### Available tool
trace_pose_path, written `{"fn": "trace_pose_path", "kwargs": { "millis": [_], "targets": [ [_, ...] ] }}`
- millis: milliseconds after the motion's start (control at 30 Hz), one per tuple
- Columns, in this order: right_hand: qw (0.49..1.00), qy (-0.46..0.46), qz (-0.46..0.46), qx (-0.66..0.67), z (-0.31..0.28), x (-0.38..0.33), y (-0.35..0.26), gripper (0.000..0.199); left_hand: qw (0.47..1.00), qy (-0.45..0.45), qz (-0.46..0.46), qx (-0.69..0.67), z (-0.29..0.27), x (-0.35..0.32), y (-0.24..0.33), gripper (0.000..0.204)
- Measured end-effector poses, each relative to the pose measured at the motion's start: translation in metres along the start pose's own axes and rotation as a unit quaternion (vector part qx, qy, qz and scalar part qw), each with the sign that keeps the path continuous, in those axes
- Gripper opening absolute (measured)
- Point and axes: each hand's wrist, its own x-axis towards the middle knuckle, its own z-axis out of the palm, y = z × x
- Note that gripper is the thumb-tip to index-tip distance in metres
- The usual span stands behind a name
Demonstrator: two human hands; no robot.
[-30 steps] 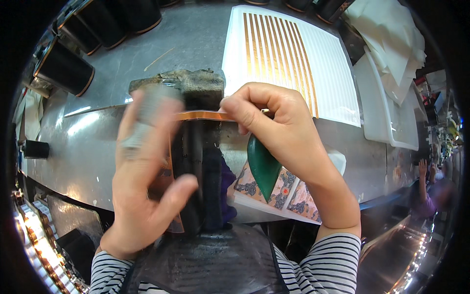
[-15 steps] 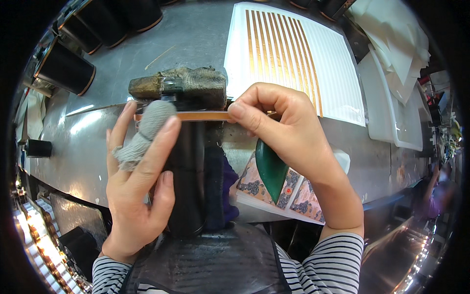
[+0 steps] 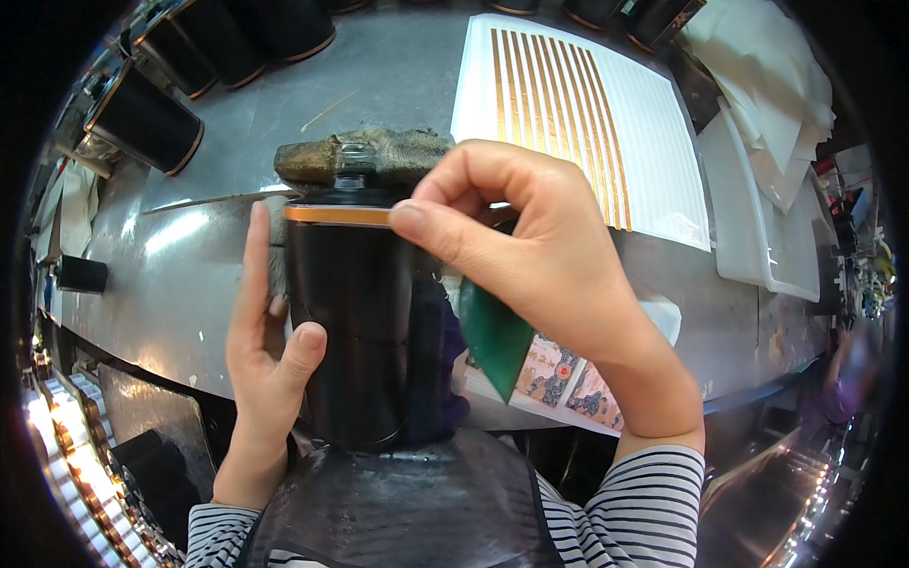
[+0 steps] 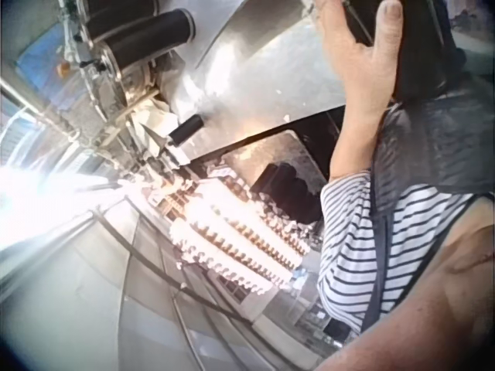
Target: The person applies a printed label to a black cylindrical container, smooths it with a green plastic card, and then wraps a thin gold strip around the top and bottom edges. The person repeats this process on multiple cylinders, placing finished ones aside.
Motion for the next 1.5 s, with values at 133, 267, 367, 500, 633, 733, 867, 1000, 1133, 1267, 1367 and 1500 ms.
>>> {"fn": "trace_pose_path", "kwargs": {
  "millis": [133,267,367,500,633,733,867,1000,1133,1267,1367,1500],
  "targets": [
    [0.999,0.006,0.035,0.008,-0.012,-0.003,0.012,0.018,0.936,-0.023,0.131,0.326,-0.006,0.005,0.030,0.055],
    [0.998,0.007,0.053,0.019,-0.017,-0.006,0.013,0.018,0.878,-0.033,0.167,0.447,0.014,0.008,0.041,0.054],
    [0.997,-0.001,0.073,0.036,-0.016,-0.005,0.007,0.017,0.869,-0.036,0.186,0.457,0.029,0.009,0.043,0.058],
    [0.999,0.030,0.031,-0.015,-0.009,-0.007,0.007,0.018,0.953,-0.015,0.138,0.270,0.018,0.012,0.022,0.084],
    [1.000,0.021,0.011,-0.017,0.004,-0.001,0.002,0.018,0.998,0.017,0.047,0.044,-0.002,0.004,-0.002,0.082],
    [1.000,0.019,0.005,0.000,0.003,0.001,0.005,0.018,0.971,0.012,0.119,0.207,-0.007,0.001,0.008,0.068],
    [1.000,0.012,0.026,0.006,0.000,-0.001,0.010,0.019,0.931,-0.044,0.120,0.342,-0.005,0.006,0.034,0.051],
    [0.998,0.005,0.060,0.033,-0.004,-0.004,0.003,0.020,0.894,-0.039,0.159,0.416,0.007,0.011,0.043,0.052],
    [0.996,0.011,0.064,0.055,-0.003,-0.003,0.001,0.022,0.902,-0.029,0.205,0.379,0.018,0.017,0.036,0.053],
    [0.998,0.045,0.046,0.011,0.008,0.000,0.008,0.018,0.974,0.032,0.163,0.156,0.005,0.016,0.000,0.083],
    [0.999,0.026,0.032,0.013,0.015,0.002,0.000,0.016,0.997,0.022,0.060,0.032,-0.001,0.007,-0.008,0.074],
    [1.000,0.011,0.029,0.003,0.012,0.002,-0.001,0.013,0.968,-0.009,0.126,0.217,-0.005,0.009,0.014,0.055]
  ]
}}
